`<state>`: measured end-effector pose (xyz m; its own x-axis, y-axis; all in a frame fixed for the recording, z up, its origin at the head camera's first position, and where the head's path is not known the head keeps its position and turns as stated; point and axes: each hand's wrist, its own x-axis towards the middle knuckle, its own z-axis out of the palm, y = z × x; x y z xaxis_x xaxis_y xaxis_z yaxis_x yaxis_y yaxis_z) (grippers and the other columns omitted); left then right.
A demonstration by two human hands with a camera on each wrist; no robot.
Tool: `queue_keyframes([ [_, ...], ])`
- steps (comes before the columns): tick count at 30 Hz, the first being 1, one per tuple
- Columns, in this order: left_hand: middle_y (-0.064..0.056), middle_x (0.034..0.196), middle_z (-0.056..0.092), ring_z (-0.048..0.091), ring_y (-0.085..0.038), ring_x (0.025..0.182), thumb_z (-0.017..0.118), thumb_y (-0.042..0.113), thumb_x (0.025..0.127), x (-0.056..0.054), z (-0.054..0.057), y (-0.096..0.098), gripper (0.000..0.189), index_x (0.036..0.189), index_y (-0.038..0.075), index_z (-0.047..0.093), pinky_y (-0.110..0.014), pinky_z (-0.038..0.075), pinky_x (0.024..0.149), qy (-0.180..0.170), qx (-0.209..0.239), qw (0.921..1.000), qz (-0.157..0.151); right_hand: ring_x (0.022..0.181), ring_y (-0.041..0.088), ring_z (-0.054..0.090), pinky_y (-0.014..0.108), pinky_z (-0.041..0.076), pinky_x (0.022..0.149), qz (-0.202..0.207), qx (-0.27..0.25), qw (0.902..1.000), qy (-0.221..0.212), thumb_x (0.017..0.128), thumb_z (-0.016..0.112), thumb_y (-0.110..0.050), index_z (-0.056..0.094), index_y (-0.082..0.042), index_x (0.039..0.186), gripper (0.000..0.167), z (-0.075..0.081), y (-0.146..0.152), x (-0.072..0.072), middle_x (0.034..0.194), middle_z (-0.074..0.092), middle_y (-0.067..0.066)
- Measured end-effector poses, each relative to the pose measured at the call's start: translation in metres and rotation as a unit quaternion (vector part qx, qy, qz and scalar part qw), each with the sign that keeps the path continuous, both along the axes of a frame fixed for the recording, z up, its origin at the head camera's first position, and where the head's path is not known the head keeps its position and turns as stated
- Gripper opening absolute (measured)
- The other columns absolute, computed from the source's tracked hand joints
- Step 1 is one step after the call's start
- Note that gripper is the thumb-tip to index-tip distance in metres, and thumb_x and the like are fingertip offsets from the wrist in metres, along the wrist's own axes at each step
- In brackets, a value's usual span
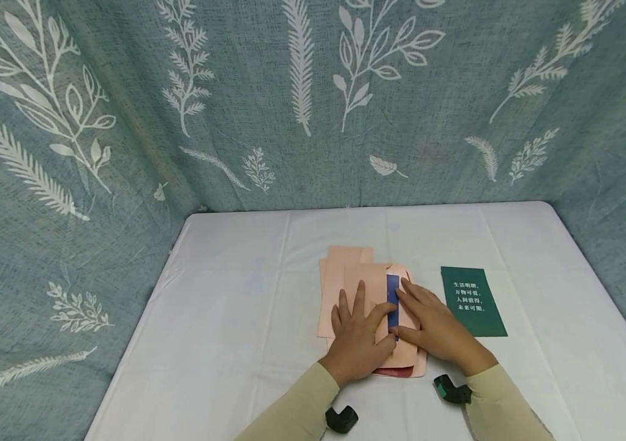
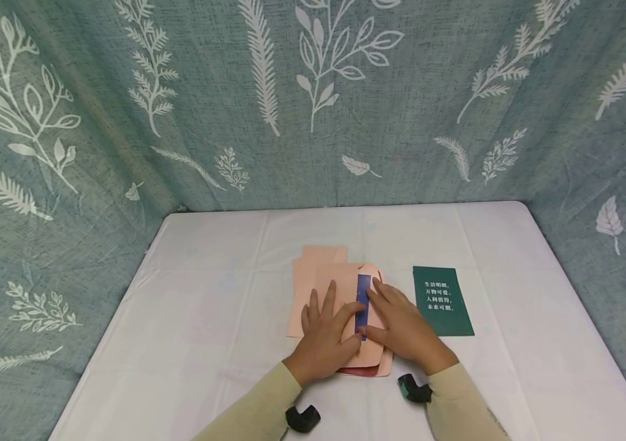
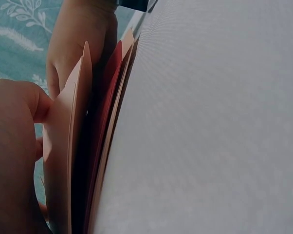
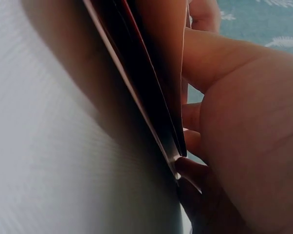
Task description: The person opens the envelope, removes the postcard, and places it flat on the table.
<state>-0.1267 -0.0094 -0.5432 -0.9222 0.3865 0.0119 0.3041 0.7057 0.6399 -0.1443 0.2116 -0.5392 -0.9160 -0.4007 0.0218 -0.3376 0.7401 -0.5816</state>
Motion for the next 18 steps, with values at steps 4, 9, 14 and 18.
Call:
queue_keyframes([
  [4, -0.015, 0.181, 0.001, -0.01, -0.055, 0.159, 0.056, 0.041, 0.098, 0.0, 0.0005, 0.0002, 0.056, 0.154, 0.034, 0.059, -0.078, 0.001, 0.118, -0.001, 0.002, 1.0, -0.001, 0.158, 0.048, 0.026, 0.071, 0.032, 0.117, -0.003, -0.004, 1.0, 0.0, 0.101, 0.077, -0.049, 0.045, 0.0, 0.164, 0.086, 0.001, 0.001, -0.0005, 0.175, 0.03, 0.02],
  [9, -0.016, 0.181, 0.002, -0.009, -0.056, 0.159, 0.056, 0.039, 0.096, -0.0001, 0.0009, 0.0008, 0.057, 0.153, 0.034, 0.06, -0.079, 0.002, 0.118, 0.003, 0.003, 1.0, 0.0, 0.159, 0.047, 0.026, 0.07, 0.034, 0.116, -0.009, -0.002, 1.0, 0.0, 0.101, 0.077, -0.052, 0.045, 0.0, 0.165, 0.088, 0.0015, 0.0026, -0.0011, 0.175, 0.028, 0.02],
  [14, -0.015, 0.181, 0.002, -0.009, -0.056, 0.159, 0.056, 0.039, 0.097, -0.0003, 0.0008, 0.0014, 0.057, 0.153, 0.035, 0.06, -0.079, 0.002, 0.118, 0.002, 0.002, 1.0, 0.001, 0.159, 0.048, 0.025, 0.071, 0.035, 0.115, -0.012, -0.005, 0.9999, -0.004, 0.1, 0.078, -0.052, 0.043, 0.0, 0.165, 0.091, 0.0019, 0.0046, -0.0004, 0.176, 0.025, 0.02],
  [18, -0.014, 0.181, 0.001, -0.009, -0.055, 0.159, 0.057, 0.04, 0.097, -0.0007, 0.0007, 0.0018, 0.058, 0.154, 0.035, 0.059, -0.079, 0.002, 0.118, -0.001, -0.001, 1.0, 0.004, 0.158, 0.05, 0.025, 0.073, 0.035, 0.114, -0.019, -0.007, 0.9998, -0.005, 0.099, 0.078, -0.051, 0.043, 0.0, 0.165, 0.09, 0.0025, 0.0067, -0.0006, 0.176, 0.025, 0.02],
])
